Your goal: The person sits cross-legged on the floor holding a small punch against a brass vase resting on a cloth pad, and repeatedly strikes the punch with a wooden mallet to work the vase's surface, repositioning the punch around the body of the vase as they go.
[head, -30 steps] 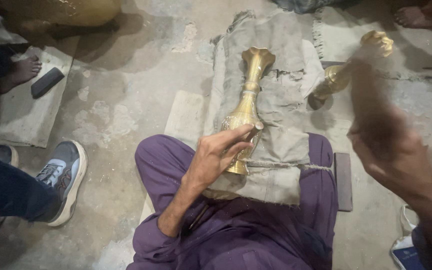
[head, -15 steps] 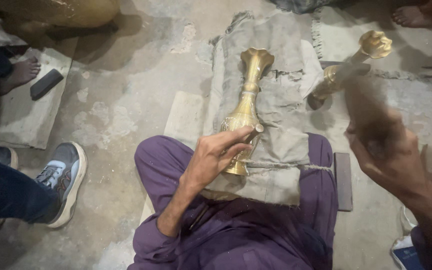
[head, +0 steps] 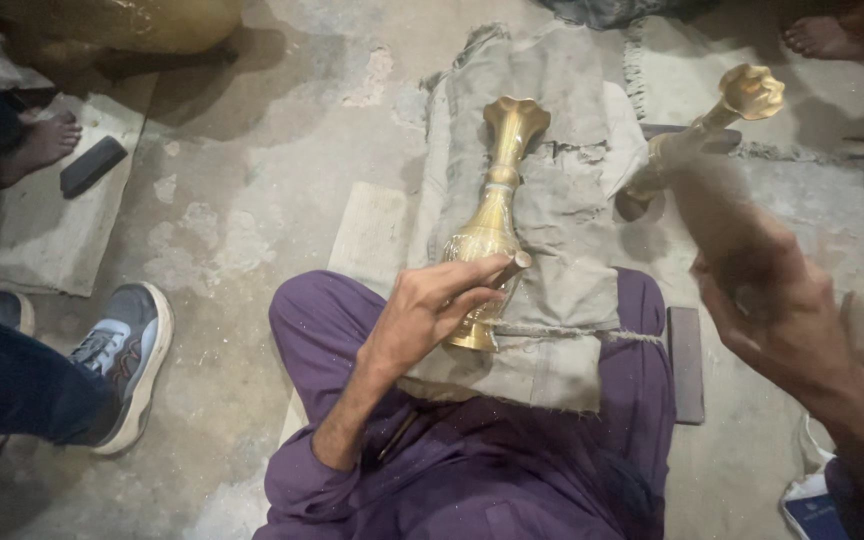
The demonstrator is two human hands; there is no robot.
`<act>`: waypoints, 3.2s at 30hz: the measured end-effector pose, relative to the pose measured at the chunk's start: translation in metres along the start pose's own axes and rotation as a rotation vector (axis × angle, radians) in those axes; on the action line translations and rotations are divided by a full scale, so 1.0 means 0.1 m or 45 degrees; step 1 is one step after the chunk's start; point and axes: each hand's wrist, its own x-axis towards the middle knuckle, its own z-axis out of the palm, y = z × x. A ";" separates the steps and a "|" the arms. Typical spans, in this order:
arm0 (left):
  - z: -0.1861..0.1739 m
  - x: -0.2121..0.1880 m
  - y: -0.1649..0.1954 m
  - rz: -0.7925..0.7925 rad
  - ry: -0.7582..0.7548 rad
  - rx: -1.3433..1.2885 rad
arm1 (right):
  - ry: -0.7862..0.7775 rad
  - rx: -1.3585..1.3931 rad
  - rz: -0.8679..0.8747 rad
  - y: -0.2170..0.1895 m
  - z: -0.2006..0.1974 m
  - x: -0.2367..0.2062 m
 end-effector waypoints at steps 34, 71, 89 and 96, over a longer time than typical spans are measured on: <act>0.03 -0.06 -0.04 -0.145 0.033 -0.159 | -0.104 -0.373 -0.195 0.08 0.07 0.07; 0.08 -0.14 -0.15 -0.092 0.067 -0.144 | 0.131 -0.561 -0.391 -0.13 -0.08 0.14; 0.11 -0.16 -0.16 -0.103 0.112 -0.130 | -0.031 -0.084 -0.076 0.02 0.00 0.02; 0.07 -0.15 -0.13 -0.075 0.105 -0.145 | -0.059 -0.289 -0.215 -0.04 -0.04 0.08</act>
